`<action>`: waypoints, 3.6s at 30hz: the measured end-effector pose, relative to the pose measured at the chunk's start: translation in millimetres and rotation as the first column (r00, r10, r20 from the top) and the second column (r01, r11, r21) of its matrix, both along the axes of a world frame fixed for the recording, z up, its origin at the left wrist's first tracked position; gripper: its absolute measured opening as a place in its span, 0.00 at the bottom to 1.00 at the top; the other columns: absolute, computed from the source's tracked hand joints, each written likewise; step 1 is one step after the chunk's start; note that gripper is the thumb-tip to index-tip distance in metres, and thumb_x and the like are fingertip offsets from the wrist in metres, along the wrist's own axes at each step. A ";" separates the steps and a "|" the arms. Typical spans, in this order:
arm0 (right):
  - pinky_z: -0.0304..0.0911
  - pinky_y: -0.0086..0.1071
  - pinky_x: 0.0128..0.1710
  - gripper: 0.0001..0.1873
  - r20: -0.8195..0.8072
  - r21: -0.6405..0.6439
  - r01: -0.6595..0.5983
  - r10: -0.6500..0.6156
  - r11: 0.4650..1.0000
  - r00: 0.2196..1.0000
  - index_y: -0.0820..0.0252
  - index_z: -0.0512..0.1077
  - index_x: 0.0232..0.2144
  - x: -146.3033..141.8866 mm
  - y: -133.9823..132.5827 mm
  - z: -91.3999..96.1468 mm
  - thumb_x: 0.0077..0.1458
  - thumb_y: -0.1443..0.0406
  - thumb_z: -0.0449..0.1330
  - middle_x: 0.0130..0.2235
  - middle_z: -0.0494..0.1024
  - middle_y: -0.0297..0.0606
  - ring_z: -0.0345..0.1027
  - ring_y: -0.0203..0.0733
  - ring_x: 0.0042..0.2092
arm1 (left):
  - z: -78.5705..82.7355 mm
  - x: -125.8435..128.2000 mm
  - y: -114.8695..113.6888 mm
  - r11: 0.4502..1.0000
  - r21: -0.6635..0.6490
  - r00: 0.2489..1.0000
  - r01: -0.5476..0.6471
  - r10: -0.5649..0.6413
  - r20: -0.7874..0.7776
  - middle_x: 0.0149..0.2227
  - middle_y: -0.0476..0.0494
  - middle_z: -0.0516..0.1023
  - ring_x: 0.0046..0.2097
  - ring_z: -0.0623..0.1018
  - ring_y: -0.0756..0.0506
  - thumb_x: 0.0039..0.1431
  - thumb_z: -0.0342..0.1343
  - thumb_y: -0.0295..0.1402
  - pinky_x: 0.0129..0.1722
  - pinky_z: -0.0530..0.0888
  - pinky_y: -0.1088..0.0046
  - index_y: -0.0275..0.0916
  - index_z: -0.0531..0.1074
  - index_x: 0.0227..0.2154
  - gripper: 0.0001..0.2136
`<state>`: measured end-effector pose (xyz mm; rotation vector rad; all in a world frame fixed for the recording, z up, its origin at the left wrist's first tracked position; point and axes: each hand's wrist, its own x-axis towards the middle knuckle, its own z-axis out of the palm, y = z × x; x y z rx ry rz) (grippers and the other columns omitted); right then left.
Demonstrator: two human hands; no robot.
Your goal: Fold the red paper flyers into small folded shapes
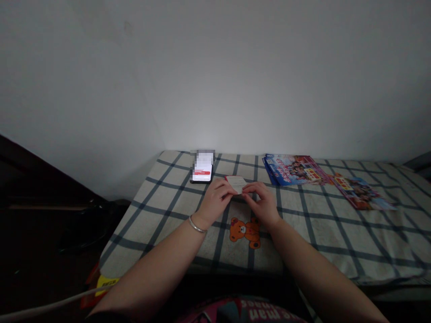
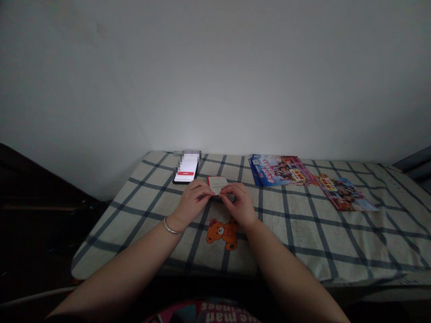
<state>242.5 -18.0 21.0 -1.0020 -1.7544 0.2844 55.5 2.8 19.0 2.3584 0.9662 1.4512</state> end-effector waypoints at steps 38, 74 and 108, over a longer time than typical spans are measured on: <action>0.64 0.39 0.41 0.04 0.147 0.063 0.055 -0.064 0.996 0.987 0.55 0.71 0.30 4.6 2.4 -1.1 0.55 0.70 0.60 0.33 0.78 0.36 0.70 0.43 0.38 | -0.4 -1.8 4.5 0.991 -0.128 0.999 0.024 -0.029 -0.039 0.36 0.49 0.76 0.42 0.74 0.47 0.62 0.54 0.24 0.45 0.72 0.68 0.39 0.71 0.33 0.04; 0.59 0.46 0.55 0.10 0.514 -0.178 0.164 -0.050 0.970 0.856 0.55 0.76 0.39 22.7 14.6 -14.9 0.53 0.66 0.60 0.50 0.77 0.39 0.66 0.48 0.51 | -1.3 -14.1 19.5 0.996 -0.076 0.790 0.054 -0.089 -0.607 0.39 0.46 0.77 0.44 0.73 0.46 0.61 0.55 0.22 0.44 0.72 0.68 0.37 0.76 0.35 0.07; 0.64 0.39 0.46 0.06 0.530 -0.267 0.262 -0.085 0.927 0.844 0.58 0.76 0.35 37.9 37.1 -14.1 0.54 0.65 0.61 0.37 0.76 0.40 0.69 0.46 0.42 | 3.8 8.7 -14.7 0.972 0.015 0.676 -0.236 0.175 -0.716 0.44 0.38 0.72 0.46 0.70 0.39 0.62 0.50 0.27 0.43 0.69 0.59 0.38 0.69 0.53 0.16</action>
